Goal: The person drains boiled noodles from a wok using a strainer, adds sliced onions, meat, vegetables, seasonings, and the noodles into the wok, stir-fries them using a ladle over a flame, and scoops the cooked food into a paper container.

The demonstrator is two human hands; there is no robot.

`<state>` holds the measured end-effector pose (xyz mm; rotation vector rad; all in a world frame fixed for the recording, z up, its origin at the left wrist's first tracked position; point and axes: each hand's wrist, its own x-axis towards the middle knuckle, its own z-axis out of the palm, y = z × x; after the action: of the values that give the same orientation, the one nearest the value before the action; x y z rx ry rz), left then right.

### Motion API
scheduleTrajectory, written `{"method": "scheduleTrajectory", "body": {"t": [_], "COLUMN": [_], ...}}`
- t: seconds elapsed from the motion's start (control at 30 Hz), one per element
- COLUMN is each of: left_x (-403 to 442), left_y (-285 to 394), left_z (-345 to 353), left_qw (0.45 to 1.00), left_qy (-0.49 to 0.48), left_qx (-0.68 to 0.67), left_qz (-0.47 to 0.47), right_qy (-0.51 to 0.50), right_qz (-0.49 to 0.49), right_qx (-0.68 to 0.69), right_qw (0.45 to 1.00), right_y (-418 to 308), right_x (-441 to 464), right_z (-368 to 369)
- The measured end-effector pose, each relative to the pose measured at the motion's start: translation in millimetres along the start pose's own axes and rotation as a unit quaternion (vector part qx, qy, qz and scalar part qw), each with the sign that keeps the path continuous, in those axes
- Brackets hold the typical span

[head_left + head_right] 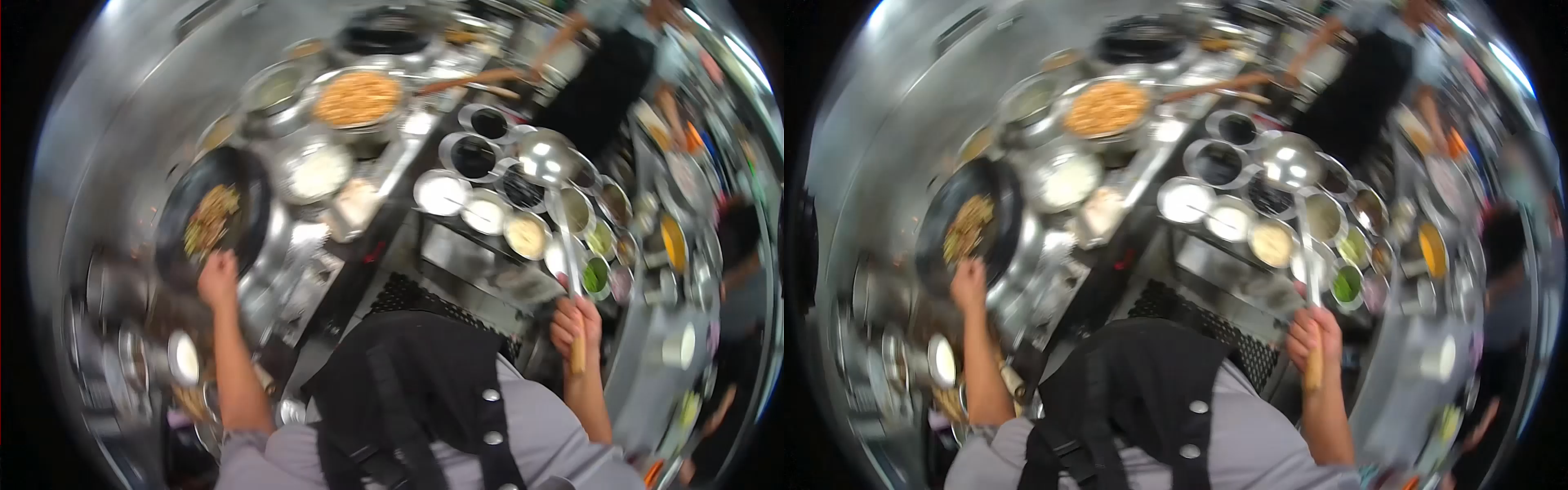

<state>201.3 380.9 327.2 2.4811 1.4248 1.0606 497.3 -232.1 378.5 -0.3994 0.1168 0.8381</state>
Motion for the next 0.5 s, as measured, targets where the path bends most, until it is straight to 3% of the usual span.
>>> {"method": "scheduleTrajectory", "body": {"t": [0.03, 0.17, 0.23, 0.3, 0.33, 0.37, 0.43, 0.5], "left_x": [4.3, 13.9, 15.5, 14.4, 13.4, 13.5, 14.0, 13.5], "left_y": [9.2, 1.3, 0.9, -0.3, 0.4, 1.3, 1.4, -0.2], "left_z": [-9.5, -7.8, -9.6, -10.9, -13.9, -16.9, -19.6, -20.0], "left_qw": [0.998, 1.0, 1.0, 0.999, 0.999, 0.999, 0.999, 0.999], "left_qy": [-0.033, -0.017, 0.0, 0.005, 0.007, 0.009, 0.0, 0.004], "left_qx": [0.019, 0.002, -0.016, -0.036, -0.042, -0.048, -0.052, -0.05], "left_qz": [-0.042, 0.007, 0.021, 0.023, 0.022, 0.024, 0.015, 0.008], "right_qy": [-0.01, -0.053, -0.068, 0.007, -0.045, -0.115, -0.176, -0.299], "right_qz": [-0.006, -0.07, -0.077, -0.058, -0.057, -0.019, -0.04, 0.038], "right_qx": [-0.028, -0.317, -0.388, -0.518, -0.576, -0.562, -0.694, -0.672], "right_qw": [1.0, 0.944, 0.916, 0.853, 0.814, 0.819, 0.697, 0.676], "right_y": [7.4, 61.2, 106.6, 166.4, 205.7, 244.1, 323.9, 374.1], "right_x": [1.9, 29.9, 59.8, 110.5, 135.3, 168.2, 211.5, 270.4], "right_z": [9.1, 76.8, 102.8, 104.2, 107.3, 93.7, 93.6, 95.7]}}
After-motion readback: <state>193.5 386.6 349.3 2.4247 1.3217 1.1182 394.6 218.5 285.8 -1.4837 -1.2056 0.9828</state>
